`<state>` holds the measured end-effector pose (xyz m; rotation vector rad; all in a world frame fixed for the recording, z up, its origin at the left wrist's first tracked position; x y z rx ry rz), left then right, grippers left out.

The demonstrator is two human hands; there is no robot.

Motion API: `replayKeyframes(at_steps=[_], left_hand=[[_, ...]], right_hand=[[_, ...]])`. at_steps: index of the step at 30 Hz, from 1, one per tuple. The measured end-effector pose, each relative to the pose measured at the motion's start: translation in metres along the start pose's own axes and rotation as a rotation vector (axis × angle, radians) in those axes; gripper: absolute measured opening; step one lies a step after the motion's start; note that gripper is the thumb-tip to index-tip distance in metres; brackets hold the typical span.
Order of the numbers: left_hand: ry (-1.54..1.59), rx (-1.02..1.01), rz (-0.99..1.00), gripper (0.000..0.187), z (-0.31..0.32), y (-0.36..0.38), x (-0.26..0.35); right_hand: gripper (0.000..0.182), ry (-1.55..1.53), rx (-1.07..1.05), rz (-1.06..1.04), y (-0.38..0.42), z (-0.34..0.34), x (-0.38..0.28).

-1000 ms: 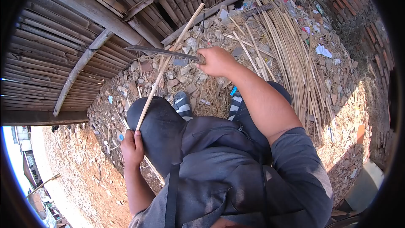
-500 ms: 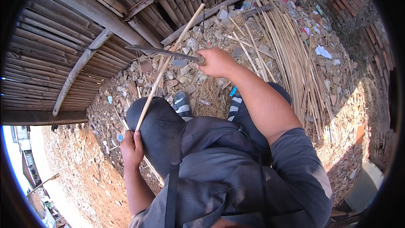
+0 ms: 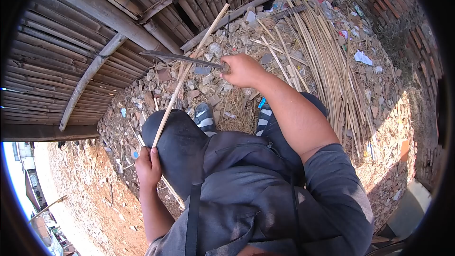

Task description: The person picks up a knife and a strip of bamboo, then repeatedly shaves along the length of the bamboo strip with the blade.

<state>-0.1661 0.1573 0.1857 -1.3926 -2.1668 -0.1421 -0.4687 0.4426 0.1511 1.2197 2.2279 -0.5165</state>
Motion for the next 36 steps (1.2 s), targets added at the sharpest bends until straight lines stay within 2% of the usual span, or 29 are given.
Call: replayKeyframes(at_steps=[3,9,12,15,17,21,24,28,31,34,36], left_hand=[[0.006,0.001,0.004,0.035,0.001,0.0,-0.003],[0.009,-0.003,0.01,0.034,0.0,0.0,-0.002],[0.013,-0.013,0.011,0.034,-0.001,-0.001,0.0],[0.009,-0.02,0.012,0.034,0.0,-0.001,-0.003],[0.005,-0.032,0.012,0.034,0.0,0.0,-0.007],[-0.022,-0.038,-0.008,0.034,-0.001,-0.001,-0.009],[0.003,-0.055,-0.045,0.034,-0.001,-0.001,-0.004],[-0.002,-0.042,-0.012,0.035,-0.002,-0.001,-0.001],[-0.02,-0.049,-0.013,0.036,-0.003,-0.001,-0.003],[-0.022,-0.042,-0.01,0.037,-0.001,-0.001,-0.004],[-0.025,-0.038,0.002,0.037,0.0,-0.003,-0.003]], right_hand=[[0.048,-0.042,-0.047,0.011,0.001,-0.01,-0.004],[0.041,0.002,0.051,-0.053,-0.001,-0.006,0.0],[0.032,0.079,-0.029,-0.036,0.004,-0.016,-0.016],[0.035,0.089,-0.059,-0.062,0.007,-0.019,-0.016],[0.036,0.083,0.022,-0.061,0.005,-0.013,0.008],[0.034,0.085,0.09,-0.043,0.003,-0.017,0.009],[0.033,0.027,0.003,-0.009,0.007,-0.009,-0.016],[0.032,0.146,-0.08,-0.182,0.01,-0.003,-0.032],[0.035,0.056,-0.07,-0.053,-0.004,0.001,0.006],[0.035,0.031,0.109,0.085,-0.013,-0.007,0.034],[0.033,0.041,0.158,0.061,-0.008,-0.006,0.031]])
Point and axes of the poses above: each hand's wrist, its own y-axis away from the middle knuckle, its own z-axis out of the palm, x = y × z, the point moved 4 cm from there along -y, towards the middle knuckle, and after that the axes turned 8 degrees about x, right-handed, at the moved point
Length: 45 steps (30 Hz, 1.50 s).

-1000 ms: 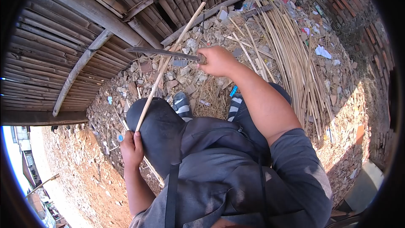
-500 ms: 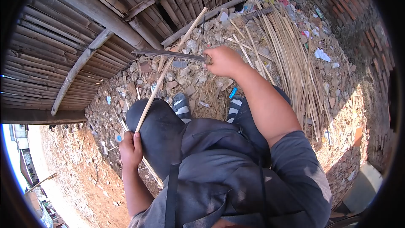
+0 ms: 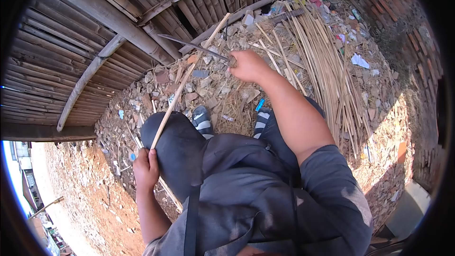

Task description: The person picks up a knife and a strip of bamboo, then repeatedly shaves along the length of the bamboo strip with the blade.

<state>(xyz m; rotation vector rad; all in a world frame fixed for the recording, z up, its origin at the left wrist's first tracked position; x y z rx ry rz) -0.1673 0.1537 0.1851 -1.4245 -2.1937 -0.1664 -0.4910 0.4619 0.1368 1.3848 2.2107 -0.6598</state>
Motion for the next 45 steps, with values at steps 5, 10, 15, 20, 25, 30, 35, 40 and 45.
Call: replayKeyframes(at_steps=[5,10,15,20,25,30,35,40,45], left_hand=[[0.003,-0.028,-0.021,0.038,-0.002,0.0,0.003],[-0.017,-0.005,-0.008,0.038,-0.003,0.001,0.0],[0.001,0.011,-0.006,0.039,-0.002,0.0,0.004],[0.008,0.002,-0.006,0.039,-0.002,-0.001,0.005],[-0.01,0.002,-0.019,0.038,-0.002,0.0,0.004],[0.001,0.013,-0.001,0.038,-0.002,0.0,0.001],[0.025,0.01,-0.015,0.037,-0.002,0.0,0.005],[0.043,0.024,-0.018,0.036,-0.001,0.001,0.002],[0.041,0.013,-0.02,0.036,-0.001,0.001,0.001]], right_hand=[[0.031,0.106,-0.197,-0.086,0.019,-0.003,-0.047],[0.035,0.089,-0.246,-0.091,0.012,-0.005,-0.046],[0.042,0.042,-0.113,-0.031,0.006,0.002,-0.01],[0.039,-0.014,-0.17,-0.071,0.014,-0.003,-0.036],[0.033,0.064,-0.217,-0.237,0.022,0.007,-0.052],[0.036,0.055,-0.196,-0.128,0.011,-0.008,-0.037],[0.043,-0.001,-0.05,0.035,0.004,-0.011,-0.006],[0.044,-0.03,-0.038,-0.011,0.005,-0.001,-0.015],[0.036,-0.048,-0.174,-0.077,0.014,0.0,-0.04]])
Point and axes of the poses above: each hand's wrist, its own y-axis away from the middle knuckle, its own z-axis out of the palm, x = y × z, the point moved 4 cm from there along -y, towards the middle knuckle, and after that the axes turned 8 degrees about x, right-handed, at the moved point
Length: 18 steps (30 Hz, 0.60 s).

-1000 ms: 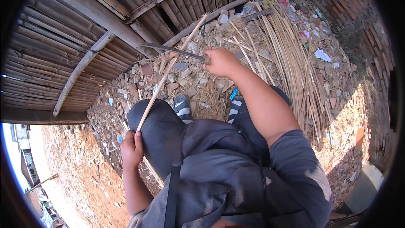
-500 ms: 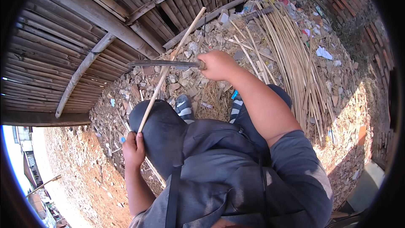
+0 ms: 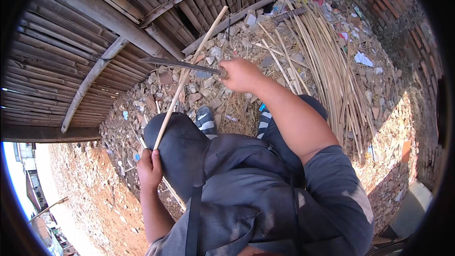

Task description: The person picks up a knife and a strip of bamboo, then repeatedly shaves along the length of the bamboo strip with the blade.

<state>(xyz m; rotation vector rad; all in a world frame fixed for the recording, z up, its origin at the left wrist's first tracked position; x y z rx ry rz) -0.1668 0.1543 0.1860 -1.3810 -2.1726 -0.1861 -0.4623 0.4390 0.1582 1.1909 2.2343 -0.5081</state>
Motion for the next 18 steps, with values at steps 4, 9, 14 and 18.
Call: replayKeyframes(at_steps=[4,9,14,18], left_hand=[[-0.024,0.021,0.011,0.036,0.001,0.0,-0.002],[-0.011,0.014,-0.007,0.036,0.0,0.0,0.002],[-0.003,0.019,-0.011,0.037,0.0,0.0,0.003],[0.002,0.017,-0.009,0.037,0.0,0.0,0.004]], right_hand=[[0.03,0.056,0.022,-0.075,0.0,0.006,0.002],[0.027,0.087,0.046,-0.027,-0.002,-0.002,0.007],[0.026,0.096,-0.016,0.056,0.0,-0.009,0.004],[0.027,0.079,0.007,0.036,-0.001,-0.004,0.007]])
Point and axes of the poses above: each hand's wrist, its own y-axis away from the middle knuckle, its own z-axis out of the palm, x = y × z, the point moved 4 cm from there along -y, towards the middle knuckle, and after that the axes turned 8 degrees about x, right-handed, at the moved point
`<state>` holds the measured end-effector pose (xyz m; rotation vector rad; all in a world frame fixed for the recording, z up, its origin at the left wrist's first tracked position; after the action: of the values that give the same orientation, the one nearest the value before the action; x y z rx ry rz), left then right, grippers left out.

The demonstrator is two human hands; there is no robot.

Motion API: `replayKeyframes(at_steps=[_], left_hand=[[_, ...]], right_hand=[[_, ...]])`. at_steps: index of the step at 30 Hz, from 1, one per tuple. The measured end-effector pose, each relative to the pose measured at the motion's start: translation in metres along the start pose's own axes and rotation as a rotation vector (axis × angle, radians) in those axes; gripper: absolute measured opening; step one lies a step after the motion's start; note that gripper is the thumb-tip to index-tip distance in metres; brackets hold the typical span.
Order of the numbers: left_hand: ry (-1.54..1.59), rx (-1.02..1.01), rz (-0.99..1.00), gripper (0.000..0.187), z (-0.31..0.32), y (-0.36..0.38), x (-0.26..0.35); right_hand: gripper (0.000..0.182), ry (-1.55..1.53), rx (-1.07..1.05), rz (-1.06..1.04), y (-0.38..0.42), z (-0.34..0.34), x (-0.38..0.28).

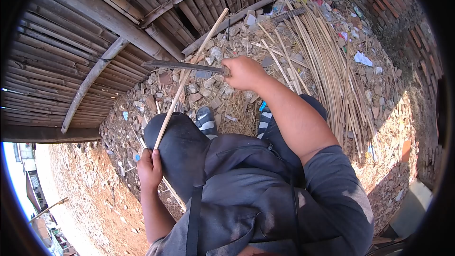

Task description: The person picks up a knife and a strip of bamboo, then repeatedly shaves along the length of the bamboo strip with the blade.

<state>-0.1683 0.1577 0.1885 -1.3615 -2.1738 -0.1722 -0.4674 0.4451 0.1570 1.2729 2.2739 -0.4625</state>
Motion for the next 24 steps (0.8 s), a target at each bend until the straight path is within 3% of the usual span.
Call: replayKeyframes(at_steps=[24], left_hand=[[-0.028,0.017,0.038,0.035,0.0021,0.0008,-0.0049]], right_hand=[[0.031,-0.103,-0.033,-0.026,0.0,0.002,-0.0009]])
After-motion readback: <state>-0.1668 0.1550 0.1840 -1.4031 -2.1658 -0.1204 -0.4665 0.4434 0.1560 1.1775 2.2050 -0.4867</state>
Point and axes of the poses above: each hand's wrist, its own y-axis away from the middle knuckle, its own z-axis out of the palm, x = y × z, the point moved 4 cm from there along -y, towards the middle knuckle, and after that the axes turned 8 degrees about x, right-handed, at the moved point
